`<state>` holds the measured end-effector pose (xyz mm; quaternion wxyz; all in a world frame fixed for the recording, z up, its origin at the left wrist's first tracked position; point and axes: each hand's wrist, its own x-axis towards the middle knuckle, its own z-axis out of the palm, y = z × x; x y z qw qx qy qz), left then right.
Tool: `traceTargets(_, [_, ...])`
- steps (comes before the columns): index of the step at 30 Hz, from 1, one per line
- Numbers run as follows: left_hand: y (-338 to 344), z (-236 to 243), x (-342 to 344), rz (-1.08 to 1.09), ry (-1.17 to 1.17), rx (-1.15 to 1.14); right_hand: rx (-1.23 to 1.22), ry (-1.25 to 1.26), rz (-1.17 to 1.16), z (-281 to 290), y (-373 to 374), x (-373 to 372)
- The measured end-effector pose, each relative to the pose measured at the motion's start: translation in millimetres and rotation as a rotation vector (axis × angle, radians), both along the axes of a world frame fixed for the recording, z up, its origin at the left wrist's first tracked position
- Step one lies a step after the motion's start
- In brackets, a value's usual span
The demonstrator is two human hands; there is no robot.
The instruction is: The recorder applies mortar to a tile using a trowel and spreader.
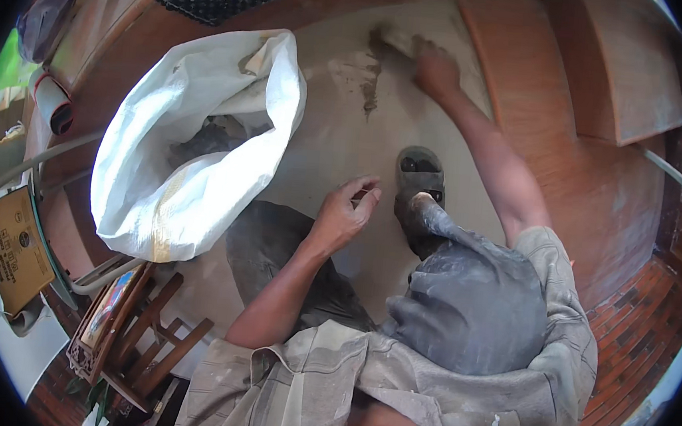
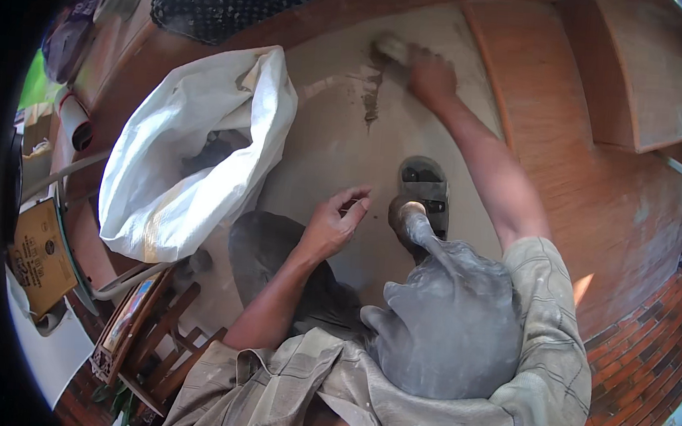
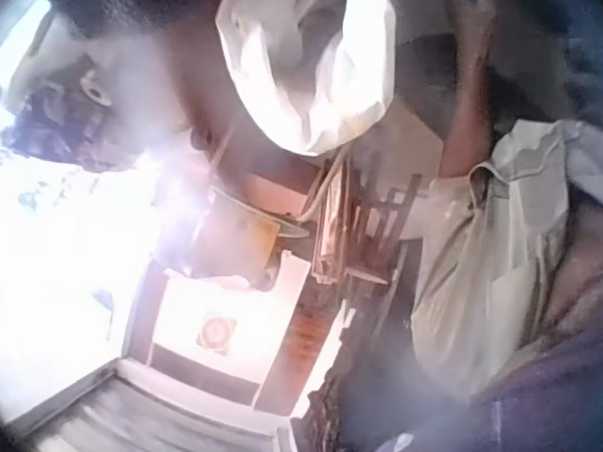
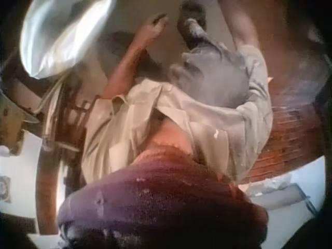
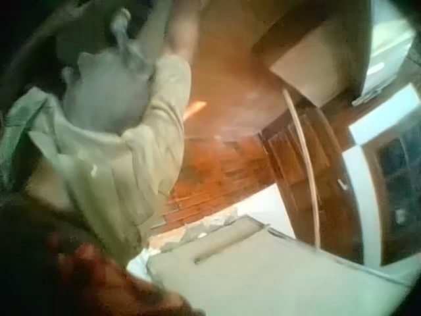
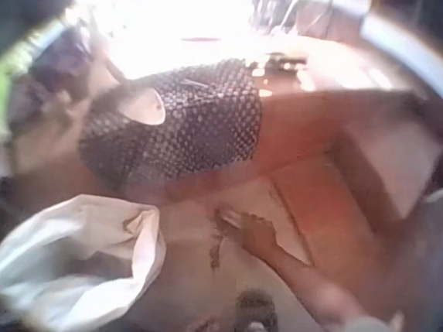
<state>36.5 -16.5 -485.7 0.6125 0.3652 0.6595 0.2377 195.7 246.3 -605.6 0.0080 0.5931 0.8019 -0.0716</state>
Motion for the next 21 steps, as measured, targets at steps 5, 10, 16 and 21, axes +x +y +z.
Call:
traceTargets(5, [8,-31,-1,-0.053,0.116,0.027,0.290,0.063,0.318,8,44,18])
traceTargets(10, [13,-56,-9,-0.146,0.251,0.091,0.119,0.100,0.432,-23,23,6])
traceTargets(16, [61,-140,-34,-0.022,0.730,0.276,0.211,0.129,0.224,-2,-21,56])
traceTargets(21, [99,-180,-52,0.117,0.798,0.250,-0.296,0.235,-0.482,152,8,55])
